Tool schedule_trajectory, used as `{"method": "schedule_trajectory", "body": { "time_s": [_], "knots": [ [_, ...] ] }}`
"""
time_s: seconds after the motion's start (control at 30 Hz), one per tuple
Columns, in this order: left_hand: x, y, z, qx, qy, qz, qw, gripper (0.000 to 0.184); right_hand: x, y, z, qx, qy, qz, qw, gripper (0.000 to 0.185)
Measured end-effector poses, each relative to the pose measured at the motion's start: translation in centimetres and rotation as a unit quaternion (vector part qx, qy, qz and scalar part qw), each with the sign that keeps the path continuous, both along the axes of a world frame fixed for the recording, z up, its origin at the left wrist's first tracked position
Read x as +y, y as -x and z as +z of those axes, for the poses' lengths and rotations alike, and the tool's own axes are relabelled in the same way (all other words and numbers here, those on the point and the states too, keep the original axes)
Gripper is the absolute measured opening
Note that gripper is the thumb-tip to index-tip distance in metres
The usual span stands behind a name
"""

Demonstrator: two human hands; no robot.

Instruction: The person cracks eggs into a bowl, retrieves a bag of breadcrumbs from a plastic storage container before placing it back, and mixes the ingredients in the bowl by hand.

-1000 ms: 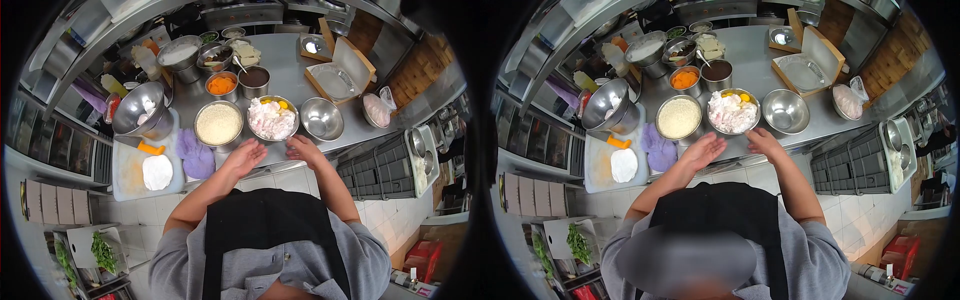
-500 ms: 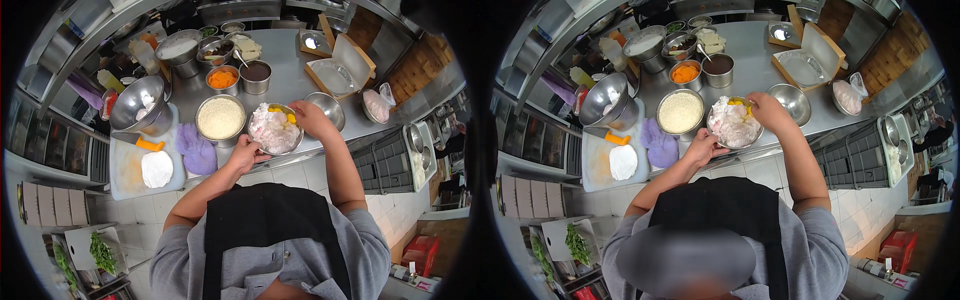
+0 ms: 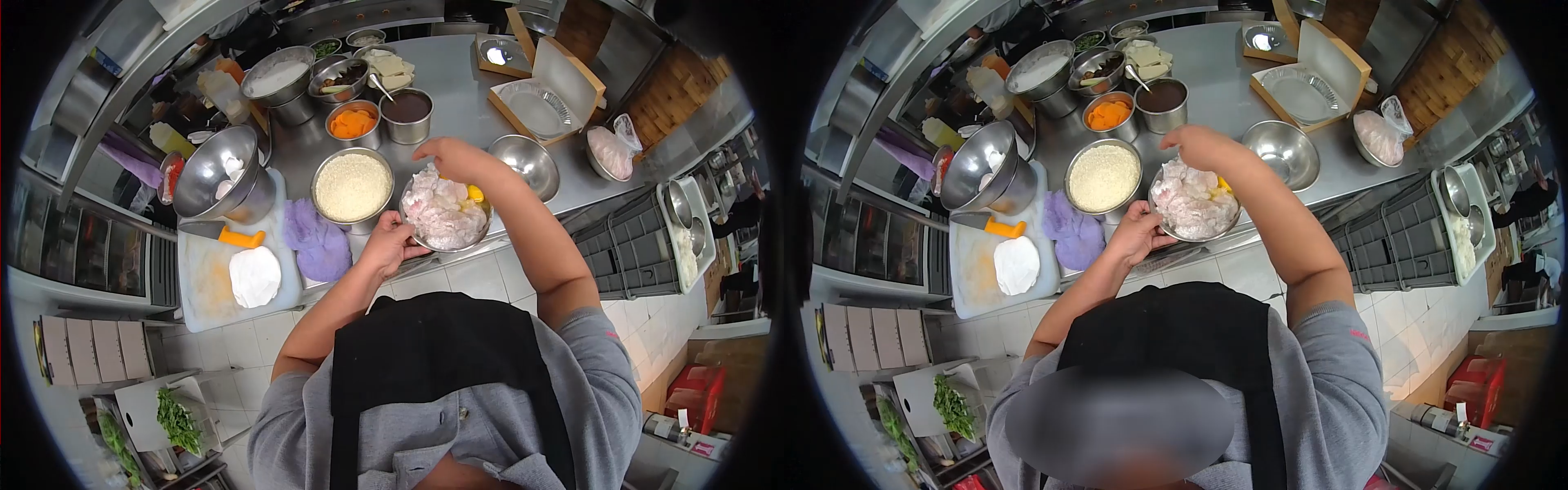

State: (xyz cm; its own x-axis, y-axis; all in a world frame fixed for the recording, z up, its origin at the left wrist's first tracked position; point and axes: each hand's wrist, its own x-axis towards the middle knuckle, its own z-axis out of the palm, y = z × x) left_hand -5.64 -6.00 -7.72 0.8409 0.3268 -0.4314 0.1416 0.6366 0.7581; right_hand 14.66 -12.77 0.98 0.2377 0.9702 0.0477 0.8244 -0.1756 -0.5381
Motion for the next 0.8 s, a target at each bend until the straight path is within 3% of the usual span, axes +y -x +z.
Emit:
{"method": "schedule_trajectory", "body": {
  "time_s": [0.23, 0.53, 0.6, 0.73, 0.8],
  "knots": [
    [-0.1, -0.1, -1.1, -0.030, 0.002, 0.012, 0.999, 0.019, -0.6, 1.0, -1.5, -0.045, 0.101, 0.040, 0.993, 0.042],
    [-1.0, -0.1, -0.9, -0.023, -0.012, 0.048, 0.999, 0.020, -2.4, 2.3, -1.1, -0.048, 0.095, 0.057, 0.993, 0.045],
    [-0.8, -0.1, -0.9, -0.021, -0.016, 0.038, 0.999, 0.021, -2.7, 1.7, 0.0, 0.051, 0.079, 0.038, 0.995, 0.043],
    [-0.6, 0.1, -0.7, -0.019, -0.031, 0.022, 0.999, 0.023, -4.2, -0.7, 1.3, 0.055, 0.030, 0.038, 0.997, 0.040],
    [-1.0, 0.1, -0.5, -0.011, -0.042, 0.036, 0.998, 0.025, -4.9, -0.7, 1.7, -0.017, 0.146, -0.032, 0.989, 0.034]
  ]
}}
